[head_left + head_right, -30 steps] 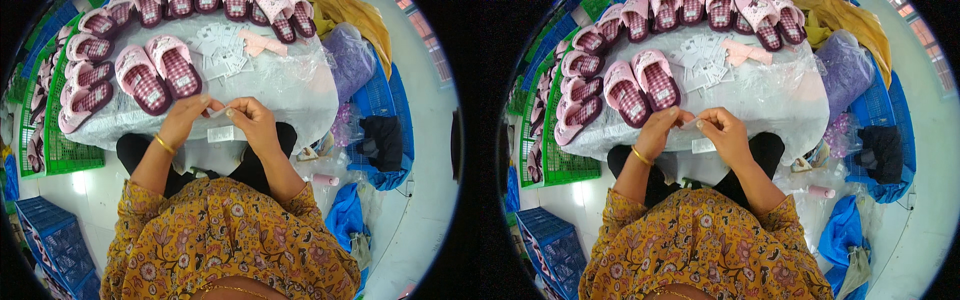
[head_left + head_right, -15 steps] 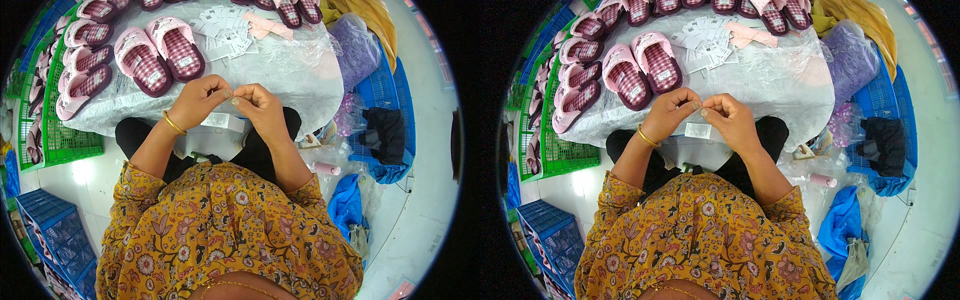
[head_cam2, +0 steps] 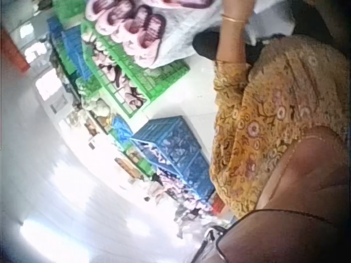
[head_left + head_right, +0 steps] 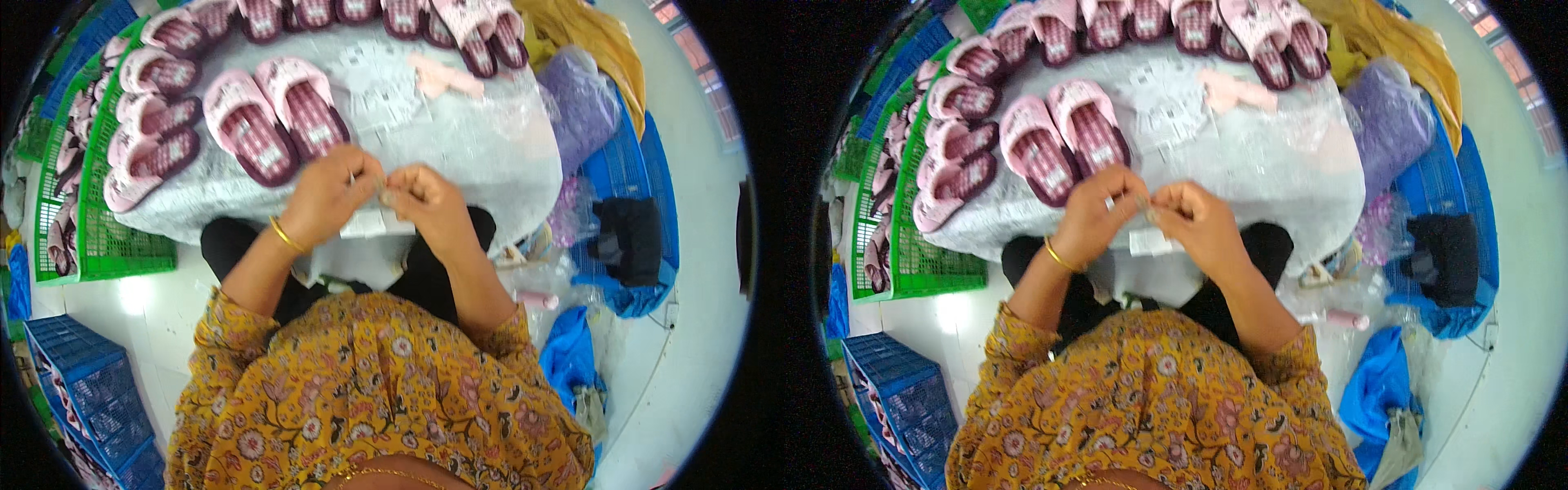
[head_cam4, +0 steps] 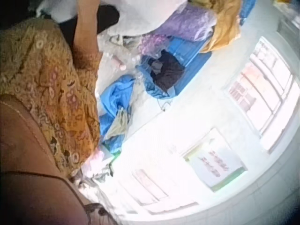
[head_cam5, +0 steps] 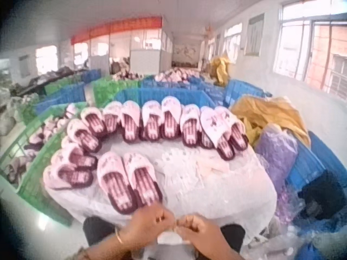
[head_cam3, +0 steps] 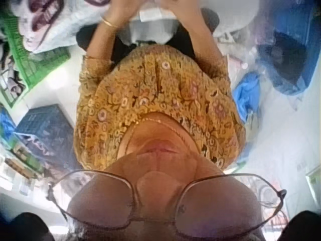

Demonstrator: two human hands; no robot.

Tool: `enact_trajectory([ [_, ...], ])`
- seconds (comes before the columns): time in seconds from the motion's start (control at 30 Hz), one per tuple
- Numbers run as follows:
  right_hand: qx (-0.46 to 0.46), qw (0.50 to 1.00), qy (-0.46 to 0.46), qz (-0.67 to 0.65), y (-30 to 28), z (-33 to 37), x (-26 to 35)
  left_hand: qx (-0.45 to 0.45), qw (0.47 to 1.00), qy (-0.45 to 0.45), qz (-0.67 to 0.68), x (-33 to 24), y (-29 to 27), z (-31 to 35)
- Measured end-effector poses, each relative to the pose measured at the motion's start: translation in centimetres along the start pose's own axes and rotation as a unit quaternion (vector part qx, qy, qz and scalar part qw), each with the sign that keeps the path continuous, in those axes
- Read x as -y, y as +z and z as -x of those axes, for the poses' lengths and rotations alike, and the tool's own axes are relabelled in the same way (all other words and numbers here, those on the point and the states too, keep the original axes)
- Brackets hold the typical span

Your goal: The person sits on the floor and repeatedly picks up small white price tags, peels off backing, and sticks them onto pink slippers arranged on a table. The person handles slippers and tags one at a time, placing tagged slippers back in line.

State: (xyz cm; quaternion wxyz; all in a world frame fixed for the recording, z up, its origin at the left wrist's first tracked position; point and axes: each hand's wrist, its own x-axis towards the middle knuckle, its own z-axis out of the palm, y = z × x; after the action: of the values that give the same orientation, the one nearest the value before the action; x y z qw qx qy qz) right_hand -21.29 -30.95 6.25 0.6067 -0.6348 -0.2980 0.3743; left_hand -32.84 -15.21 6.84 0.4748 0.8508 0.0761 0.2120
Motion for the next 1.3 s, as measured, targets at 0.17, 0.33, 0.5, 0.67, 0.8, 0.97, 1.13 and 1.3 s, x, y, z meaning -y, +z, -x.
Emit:
enact_trajectory([
  [0.17,0.009,0.999,-0.016,0.036,0.3,-0.1,-0.1,-0.014,0.999,0.018,0.039,0.4,-0.8,1.1],
  [0.33,-0.038,0.998,-0.050,-0.024,-0.2,-1.1,1.2,-0.159,0.982,0.075,-0.070,4.2,-5.0,0.7],
  [0.5,0.027,0.986,-0.077,-0.147,1.2,-2.3,3.5,-0.025,0.999,-0.016,0.030,2.3,-4.6,2.1],
  [0.67,0.093,0.958,-0.120,-0.243,2.8,-2.2,6.6,0.066,0.996,0.057,-0.011,2.6,-0.6,4.1],
  [0.8,0.111,0.939,-0.161,-0.282,3.9,-2.3,9.3,0.089,0.995,0.008,0.036,3.0,0.8,5.3],
  [0.97,0.127,0.930,-0.193,-0.286,4.4,-2.6,10.3,0.095,0.979,-0.045,0.174,3.8,1.0,6.0],
  [1.13,0.100,0.935,-0.194,-0.280,5.0,-2.6,10.6,0.109,0.948,-0.100,0.281,4.6,0.5,6.7],
  [1.3,0.113,0.940,-0.207,-0.247,5.3,-2.7,10.3,0.102,0.938,-0.107,0.313,4.8,0.4,7.2],
])
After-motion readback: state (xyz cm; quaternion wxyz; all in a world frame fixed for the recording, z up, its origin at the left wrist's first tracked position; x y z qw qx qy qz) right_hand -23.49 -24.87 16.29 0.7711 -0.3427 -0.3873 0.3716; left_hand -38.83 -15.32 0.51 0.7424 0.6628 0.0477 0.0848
